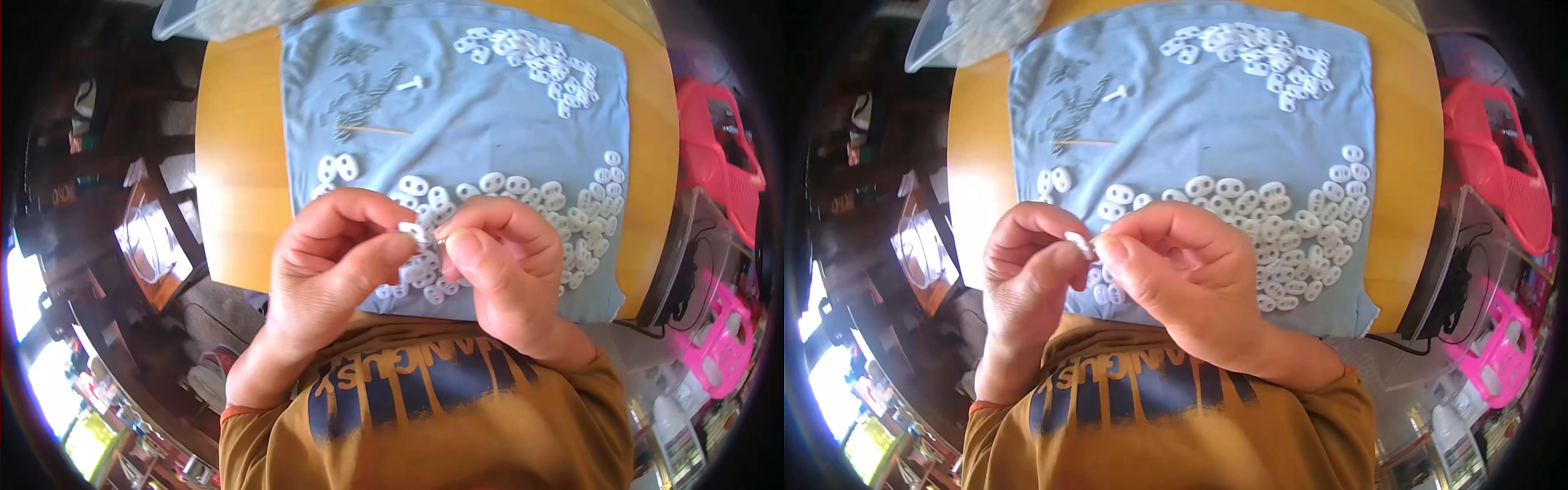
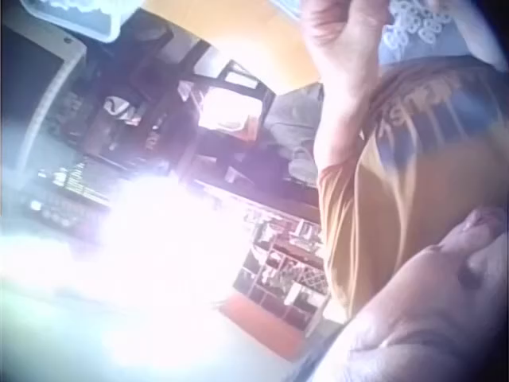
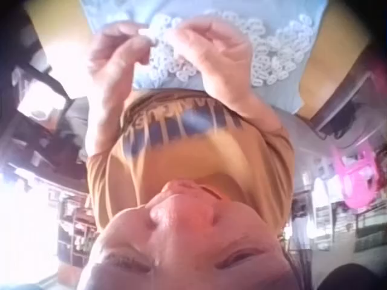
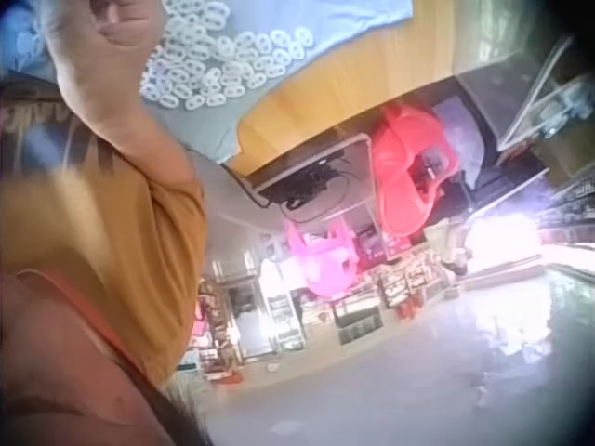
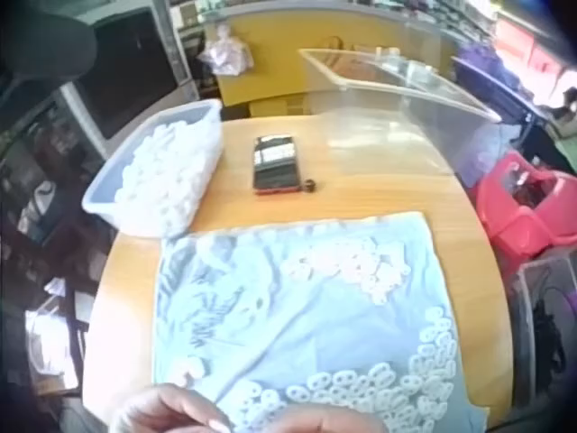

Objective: Assembling small white plastic components by inserting metal pins and screws.

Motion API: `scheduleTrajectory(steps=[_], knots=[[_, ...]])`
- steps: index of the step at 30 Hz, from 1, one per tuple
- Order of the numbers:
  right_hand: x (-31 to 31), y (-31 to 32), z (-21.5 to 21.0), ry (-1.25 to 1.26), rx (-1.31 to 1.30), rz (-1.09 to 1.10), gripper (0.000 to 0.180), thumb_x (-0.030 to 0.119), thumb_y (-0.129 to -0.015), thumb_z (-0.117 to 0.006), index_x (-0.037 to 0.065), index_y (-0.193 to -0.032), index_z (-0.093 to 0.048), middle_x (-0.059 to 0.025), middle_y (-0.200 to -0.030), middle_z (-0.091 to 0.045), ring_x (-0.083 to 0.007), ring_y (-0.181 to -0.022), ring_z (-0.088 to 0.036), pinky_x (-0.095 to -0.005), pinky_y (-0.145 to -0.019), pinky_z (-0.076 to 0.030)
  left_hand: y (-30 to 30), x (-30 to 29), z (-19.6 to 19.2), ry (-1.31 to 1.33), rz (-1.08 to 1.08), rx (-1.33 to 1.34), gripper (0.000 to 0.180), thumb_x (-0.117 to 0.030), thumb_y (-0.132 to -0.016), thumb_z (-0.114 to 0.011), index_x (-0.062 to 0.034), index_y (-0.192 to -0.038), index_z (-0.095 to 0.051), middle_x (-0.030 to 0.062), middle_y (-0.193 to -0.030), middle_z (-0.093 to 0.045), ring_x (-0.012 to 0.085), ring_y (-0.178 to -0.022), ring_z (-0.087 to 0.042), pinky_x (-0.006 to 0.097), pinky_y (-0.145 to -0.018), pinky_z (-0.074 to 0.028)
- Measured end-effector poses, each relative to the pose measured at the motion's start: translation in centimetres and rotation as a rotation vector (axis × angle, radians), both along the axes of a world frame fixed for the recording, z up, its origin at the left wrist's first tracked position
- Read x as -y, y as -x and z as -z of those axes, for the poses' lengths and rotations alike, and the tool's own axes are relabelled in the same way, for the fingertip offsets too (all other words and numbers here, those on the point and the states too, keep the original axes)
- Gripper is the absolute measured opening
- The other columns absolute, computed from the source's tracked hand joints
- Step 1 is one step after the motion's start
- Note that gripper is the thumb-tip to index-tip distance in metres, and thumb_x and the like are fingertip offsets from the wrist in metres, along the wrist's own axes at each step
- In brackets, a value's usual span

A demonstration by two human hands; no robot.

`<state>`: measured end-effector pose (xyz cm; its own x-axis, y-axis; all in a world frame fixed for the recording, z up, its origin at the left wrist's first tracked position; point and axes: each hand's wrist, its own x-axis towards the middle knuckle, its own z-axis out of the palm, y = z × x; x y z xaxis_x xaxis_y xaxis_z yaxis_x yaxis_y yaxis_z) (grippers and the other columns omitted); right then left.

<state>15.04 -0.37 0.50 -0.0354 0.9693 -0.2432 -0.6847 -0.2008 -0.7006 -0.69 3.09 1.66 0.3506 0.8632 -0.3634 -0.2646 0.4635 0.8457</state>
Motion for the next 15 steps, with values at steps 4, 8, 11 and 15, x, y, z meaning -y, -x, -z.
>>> scheduleTrajectory(steps=[4,8,11,15], knots=[[0.1,0.9,-0.1,-0.042,0.133,-0.047,0.008,0.001,-0.087,-0.055,-0.002,-0.093,-0.06,-0.0021,-0.08,-0.06,-0.0038,-0.07,-0.05,-0.0183,-0.062,-0.041,0.6,0.7,0.4,-0.039,-0.016,0.094,0.014,0.003,-0.083,-0.059,0.0006,-0.097,-0.057,0.0025,-0.084,-0.06,0.0053,-0.07,-0.053,0.018,-0.061,-0.044],[0.3,1.3,-0.1,-0.053,0.233,-0.057,0.007,0.002,-0.087,-0.056,-0.002,-0.092,-0.06,-0.0013,-0.078,-0.059,-0.0038,-0.068,-0.048,-0.019,-0.061,-0.039,1.5,1.0,0.9,-0.038,0.001,0.186,0.015,0.004,-0.084,-0.057,0.0006,-0.098,-0.056,0.0027,-0.088,-0.059,0.0056,-0.076,-0.053,0.018,-0.066,-0.043],[0.3,1.7,-0.3,-0.052,0.266,-0.036,0.007,0.003,-0.087,-0.056,-0.002,-0.091,-0.06,-0.0015,-0.078,-0.059,-0.0039,-0.068,-0.048,-0.0192,-0.061,-0.039,1.8,1.1,1.1,-0.053,-0.037,0.235,0.015,0.004,-0.083,-0.058,0.0006,-0.098,-0.055,0.003,-0.089,-0.059,0.0062,-0.079,-0.054,0.019,-0.068,-0.043],[0.2,2.3,-0.4,-0.037,0.275,-0.049,0.008,0.003,-0.087,-0.056,-0.002,-0.091,-0.059,-0.0016,-0.079,-0.059,-0.0042,-0.069,-0.048,-0.0195,-0.061,-0.039,2.3,1.1,1.2,-0.092,-0.017,0.2,0.015,0.004,-0.083,-0.059,0.001,-0.097,-0.055,0.0032,-0.09,-0.059,0.0068,-0.081,-0.054,0.02,-0.069,-0.044]])
